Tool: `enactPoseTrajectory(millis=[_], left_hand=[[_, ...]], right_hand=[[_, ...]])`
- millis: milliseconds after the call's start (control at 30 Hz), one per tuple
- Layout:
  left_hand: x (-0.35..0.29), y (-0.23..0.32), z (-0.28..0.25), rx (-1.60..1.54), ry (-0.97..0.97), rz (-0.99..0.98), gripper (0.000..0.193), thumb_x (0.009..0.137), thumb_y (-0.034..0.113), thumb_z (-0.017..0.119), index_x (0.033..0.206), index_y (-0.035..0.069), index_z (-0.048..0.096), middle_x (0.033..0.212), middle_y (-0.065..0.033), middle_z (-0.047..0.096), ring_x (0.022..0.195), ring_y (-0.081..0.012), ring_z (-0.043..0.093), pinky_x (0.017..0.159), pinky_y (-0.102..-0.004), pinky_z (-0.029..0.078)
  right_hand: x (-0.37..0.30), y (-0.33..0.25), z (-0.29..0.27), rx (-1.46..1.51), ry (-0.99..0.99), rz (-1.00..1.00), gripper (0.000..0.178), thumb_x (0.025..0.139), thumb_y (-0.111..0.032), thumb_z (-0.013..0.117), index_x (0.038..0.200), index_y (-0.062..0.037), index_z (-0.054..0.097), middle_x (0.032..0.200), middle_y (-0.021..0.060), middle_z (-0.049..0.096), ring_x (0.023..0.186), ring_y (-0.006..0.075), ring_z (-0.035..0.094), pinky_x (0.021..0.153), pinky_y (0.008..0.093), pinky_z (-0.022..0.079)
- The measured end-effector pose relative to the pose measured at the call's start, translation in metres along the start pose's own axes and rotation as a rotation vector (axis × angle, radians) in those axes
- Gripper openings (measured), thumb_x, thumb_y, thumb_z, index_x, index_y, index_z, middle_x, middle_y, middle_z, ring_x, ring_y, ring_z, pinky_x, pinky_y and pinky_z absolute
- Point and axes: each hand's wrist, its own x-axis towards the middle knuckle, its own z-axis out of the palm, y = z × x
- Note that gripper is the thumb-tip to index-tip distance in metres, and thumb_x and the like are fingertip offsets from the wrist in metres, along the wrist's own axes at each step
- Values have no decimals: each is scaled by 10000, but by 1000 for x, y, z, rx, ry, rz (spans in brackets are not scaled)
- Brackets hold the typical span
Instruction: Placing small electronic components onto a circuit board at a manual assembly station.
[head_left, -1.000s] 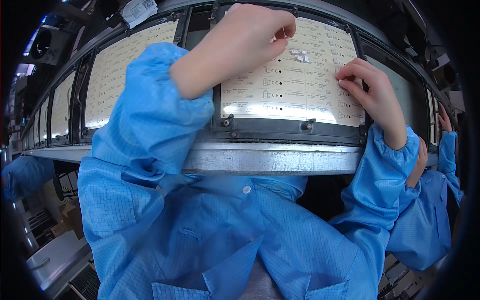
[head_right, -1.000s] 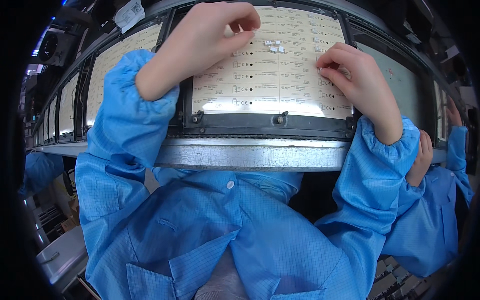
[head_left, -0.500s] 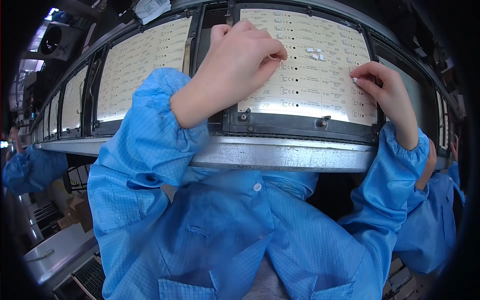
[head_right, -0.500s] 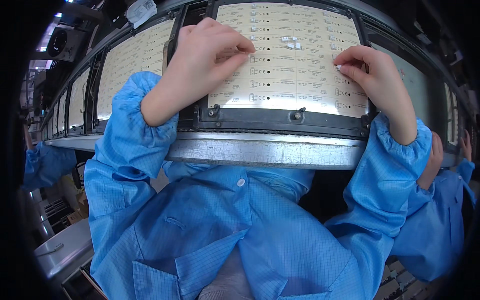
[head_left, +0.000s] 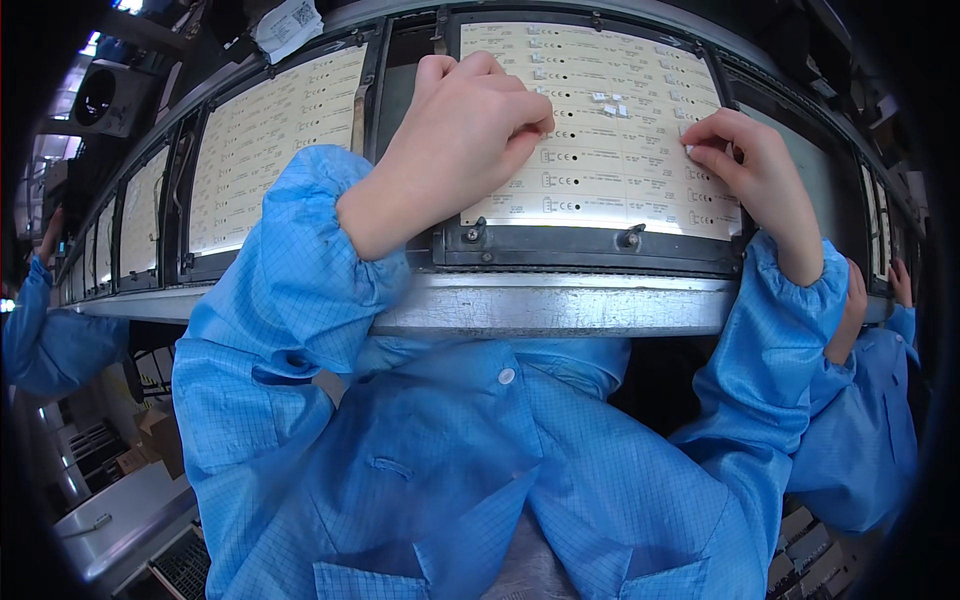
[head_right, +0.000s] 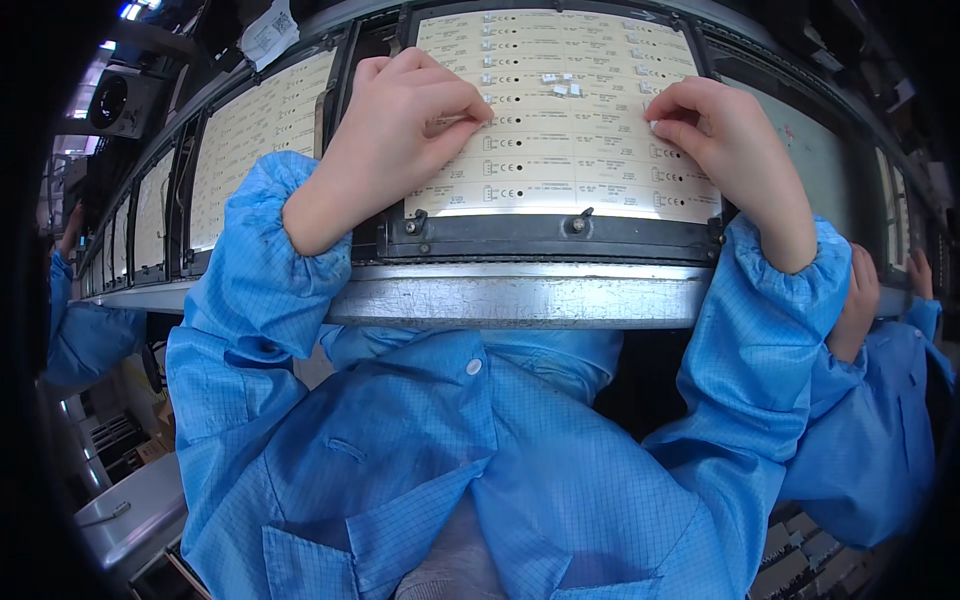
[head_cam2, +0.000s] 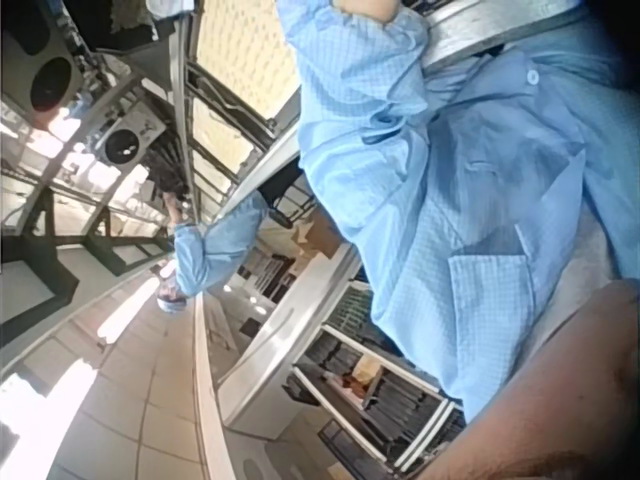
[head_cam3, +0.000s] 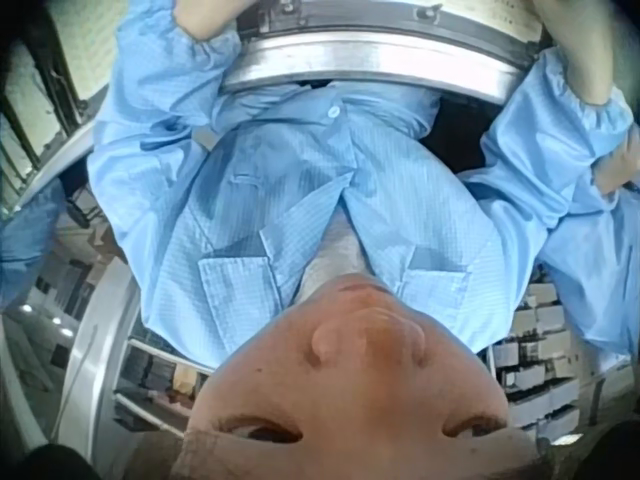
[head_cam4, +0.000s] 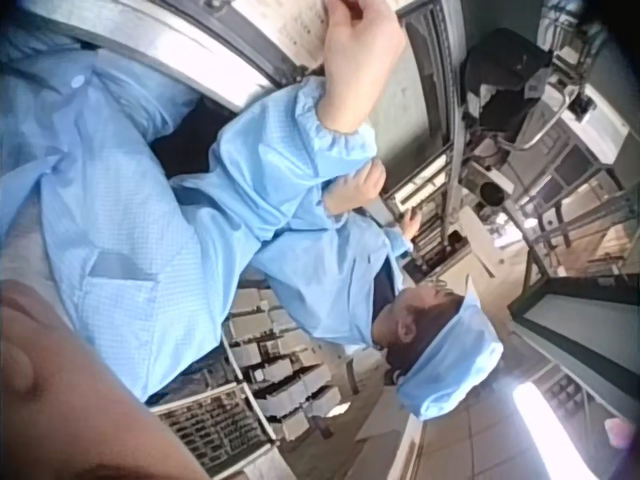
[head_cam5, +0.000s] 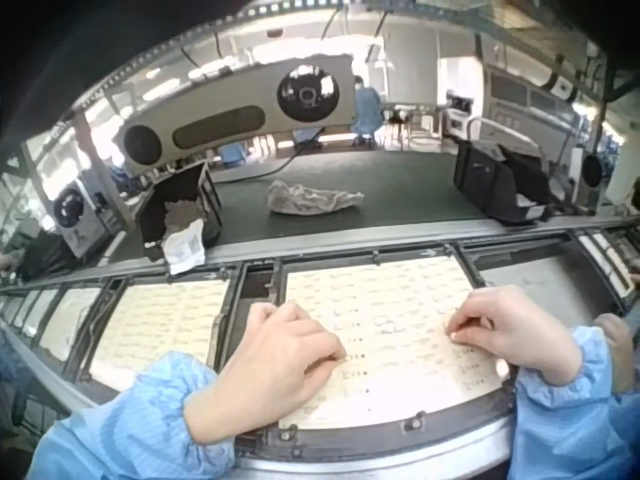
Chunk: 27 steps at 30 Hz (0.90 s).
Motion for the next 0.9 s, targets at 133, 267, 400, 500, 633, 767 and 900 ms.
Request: enactPoseTrajectory(millis=[133, 267, 400, 500, 633, 767, 900], left_hand=[[-2, 11, 1, 182, 3, 63, 80, 859, 185, 676, 902, 139, 726, 877, 5, 674, 966, -206, 583, 911, -418, 357], [-5, 11, -4, 90, -68, -2, 130, 848, 147, 700, 976, 139, 726, 936, 15, 663, 984, -192, 580, 914, -366, 359], [-4, 10, -17, 27, -24, -11, 143, 862, 167, 678, 996, 142, 720, 974, 6, 657, 999, -207, 580, 917, -371, 365], [-11, 3, -33, 87, -3, -46, 153, 856, 190, 679, 999, 150, 714, 981, 4, 657, 1000, -212, 580, 908, -388, 371], [-32, -17, -74, 147, -33, -115, 205, 856, 190, 682, 1050, 127, 705, 1078, -34, 678, 1067, -245, 597, 947, -398, 410], [-68, -64, -141, -131, 20, -405, 279, 901, 208, 670, 1161, 109, 691, 1179, -98, 673, 1139, -279, 610, 1000, -371, 454], [-122, -100, -194, 522, -74, -612, 308, 907, 210, 668, 1177, 61, 675, 1197, -117, 669, 1132, -299, 623, 972, -377, 484]], right_hand=[[-2, -5, 0, -43, 4, -74, 120, 876, -31, 669, 987, -3, 705, 921, 70, 672, 751, 155, 583, 655, 265, 451], [-7, -6, 1, -37, 2, -8, 129, 873, -31, 672, 992, 2, 707, 911, 78, 668, 754, 163, 593, 666, 272, 460], [-7, -5, -17, -38, -44, -14, 134, 869, -24, 670, 994, 9, 705, 902, 85, 663, 763, 174, 607, 678, 282, 474], [-3, -6, -26, -55, -63, -40, 132, 865, -17, 671, 991, 12, 702, 903, 92, 661, 771, 180, 611, 678, 285, 477], [-7, -8, -30, -97, -36, 4, 128, 864, -13, 670, 985, 17, 698, 905, 101, 663, 779, 203, 618, 687, 292, 486], [-3, -14, -26, -188, -23, -63, 121, 868, -15, 666, 980, 24, 691, 926, 118, 655, 804, 236, 630, 709, 306, 503], [6, -22, -17, -206, -41, -118, 106, 866, -13, 657, 964, 21, 681, 948, 134, 637, 843, 270, 633, 733, 330, 510]])
